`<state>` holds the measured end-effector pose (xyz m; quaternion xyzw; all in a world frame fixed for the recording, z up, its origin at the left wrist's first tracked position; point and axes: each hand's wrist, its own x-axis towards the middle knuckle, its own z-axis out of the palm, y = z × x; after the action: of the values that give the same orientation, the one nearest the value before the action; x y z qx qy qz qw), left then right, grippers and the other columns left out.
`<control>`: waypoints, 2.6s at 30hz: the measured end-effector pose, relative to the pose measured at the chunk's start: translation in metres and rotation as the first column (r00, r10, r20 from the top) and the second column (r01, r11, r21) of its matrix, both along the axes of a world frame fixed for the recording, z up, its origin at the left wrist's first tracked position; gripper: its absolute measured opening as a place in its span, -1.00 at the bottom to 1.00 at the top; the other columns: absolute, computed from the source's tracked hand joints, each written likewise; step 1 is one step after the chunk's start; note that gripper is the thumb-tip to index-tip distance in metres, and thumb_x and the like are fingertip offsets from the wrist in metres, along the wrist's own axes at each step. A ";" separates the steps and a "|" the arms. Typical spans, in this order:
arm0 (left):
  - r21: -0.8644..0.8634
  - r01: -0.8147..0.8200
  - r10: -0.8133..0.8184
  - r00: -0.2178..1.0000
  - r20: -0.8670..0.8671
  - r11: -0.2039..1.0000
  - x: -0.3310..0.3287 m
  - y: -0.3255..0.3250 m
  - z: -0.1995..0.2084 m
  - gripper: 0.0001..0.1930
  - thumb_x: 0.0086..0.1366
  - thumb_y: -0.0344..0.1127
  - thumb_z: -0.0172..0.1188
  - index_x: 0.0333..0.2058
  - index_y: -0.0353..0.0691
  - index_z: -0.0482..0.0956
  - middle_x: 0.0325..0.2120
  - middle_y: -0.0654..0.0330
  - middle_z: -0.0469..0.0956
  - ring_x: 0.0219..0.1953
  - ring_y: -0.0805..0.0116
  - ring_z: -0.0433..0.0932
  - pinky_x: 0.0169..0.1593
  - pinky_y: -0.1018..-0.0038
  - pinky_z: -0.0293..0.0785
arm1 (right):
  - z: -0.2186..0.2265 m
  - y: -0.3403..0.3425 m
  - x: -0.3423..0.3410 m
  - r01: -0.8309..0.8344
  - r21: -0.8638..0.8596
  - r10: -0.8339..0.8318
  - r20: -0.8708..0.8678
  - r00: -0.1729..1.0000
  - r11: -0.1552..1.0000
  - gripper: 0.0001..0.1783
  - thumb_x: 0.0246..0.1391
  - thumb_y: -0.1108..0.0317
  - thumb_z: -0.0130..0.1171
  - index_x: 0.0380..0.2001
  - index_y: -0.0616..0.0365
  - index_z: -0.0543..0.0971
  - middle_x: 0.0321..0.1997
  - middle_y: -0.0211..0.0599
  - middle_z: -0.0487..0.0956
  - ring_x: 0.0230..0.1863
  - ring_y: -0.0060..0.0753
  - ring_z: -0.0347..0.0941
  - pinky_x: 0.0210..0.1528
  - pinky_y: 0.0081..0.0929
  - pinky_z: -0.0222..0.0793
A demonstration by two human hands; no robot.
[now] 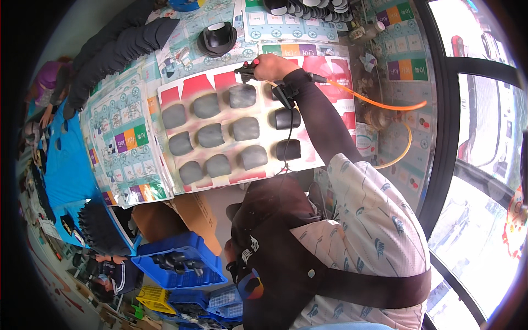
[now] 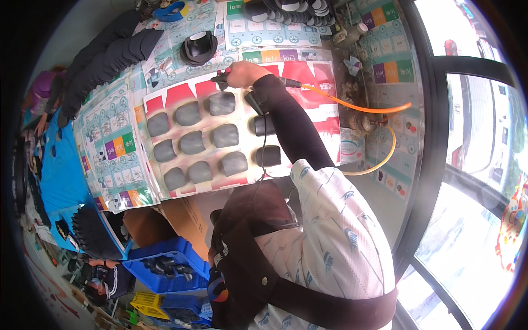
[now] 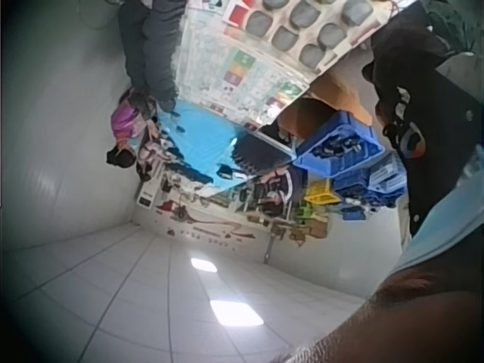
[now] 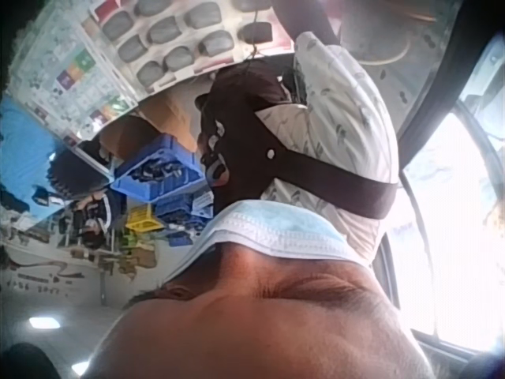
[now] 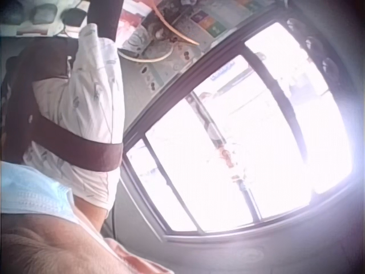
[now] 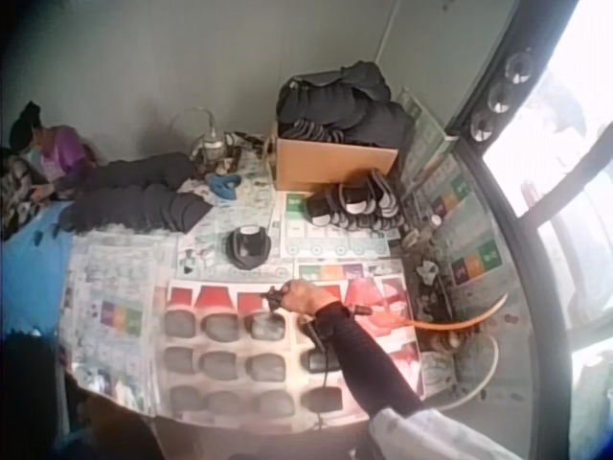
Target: The recorder picks up shoe soles from a blue plastic crate, arranges them on a work table, and uses a handheld air-powered blow gun to clean them.
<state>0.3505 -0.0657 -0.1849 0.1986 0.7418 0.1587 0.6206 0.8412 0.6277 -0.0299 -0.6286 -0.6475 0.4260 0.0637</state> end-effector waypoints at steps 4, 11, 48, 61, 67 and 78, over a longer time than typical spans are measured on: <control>-0.016 0.094 -0.095 0.993 -0.070 0.995 0.003 0.013 -0.002 -0.57 0.38 -0.10 0.06 -0.04 -0.37 0.64 -0.19 -0.15 0.69 -0.14 0.05 0.67 -0.07 0.23 0.54 | 0.021 -0.007 0.015 -0.002 -0.281 0.010 0.026 1.000 0.960 -0.75 -0.34 0.33 0.18 -0.58 0.34 0.60 -0.59 -0.02 0.60 -0.51 -0.07 0.56 -0.43 -0.25 0.41; -0.117 0.452 -0.465 0.833 -0.298 0.884 0.034 0.052 0.056 -0.59 0.39 -0.13 0.04 -0.04 -0.36 0.64 -0.18 -0.14 0.69 -0.12 0.02 0.66 -0.04 0.22 0.53 | 0.027 -0.015 0.023 0.078 -0.227 -0.074 0.026 0.997 0.971 -0.82 -0.36 0.33 0.18 -0.69 0.25 0.55 -0.71 -0.21 0.51 -0.63 -0.27 0.44 -0.53 -0.30 0.28; 0.310 0.169 -0.180 0.984 0.007 0.936 0.023 -0.147 -0.066 -0.64 0.41 -0.18 0.11 0.08 -0.24 0.53 -0.25 0.05 0.68 -0.32 0.31 0.66 -0.34 0.42 0.54 | 0.069 -0.396 0.056 -0.028 0.231 0.015 0.058 0.998 0.972 -0.67 0.08 0.30 0.10 -0.12 0.18 0.65 -0.22 0.16 0.64 -0.12 0.25 0.57 -0.01 -0.01 0.47; 0.424 0.671 -0.382 0.715 -0.586 0.608 0.047 -0.213 -0.068 -0.62 0.23 -0.28 0.24 0.02 -0.24 0.60 -0.30 0.19 0.64 -0.39 0.41 0.60 -0.36 0.41 0.58 | 0.059 -0.410 0.058 -0.025 0.356 -0.040 0.174 0.984 0.934 -0.69 0.13 0.27 0.10 -0.14 0.17 0.66 -0.29 0.21 0.62 -0.15 0.32 0.55 -0.07 0.09 0.44; 0.395 0.582 -0.383 0.791 -0.477 0.711 0.053 -0.211 -0.078 -0.61 0.21 -0.29 0.25 0.02 -0.25 0.60 -0.26 0.19 0.66 -0.36 0.41 0.61 -0.30 0.39 0.59 | 0.050 -0.421 0.058 -0.059 0.367 0.001 0.154 0.988 0.928 -0.70 0.19 0.26 0.01 -0.22 0.19 0.66 -0.31 0.24 0.62 -0.17 0.31 0.57 -0.08 0.11 0.46; 0.045 -0.368 0.351 0.911 0.217 0.929 0.058 -0.177 -0.044 -0.61 0.33 -0.24 0.16 0.08 -0.28 0.53 -0.18 0.06 0.67 -0.29 0.28 0.64 -0.23 0.35 0.58 | 0.032 -0.409 0.046 -0.111 0.382 0.059 0.147 0.987 0.917 -0.68 0.09 0.33 -0.03 -0.19 0.09 0.66 -0.25 0.17 0.63 -0.14 0.27 0.56 -0.01 0.11 0.45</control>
<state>0.4086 -0.2432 -0.2291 0.0675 0.6900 0.3214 0.6450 0.8876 0.2191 0.0023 -0.6015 -0.7487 0.2487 0.1257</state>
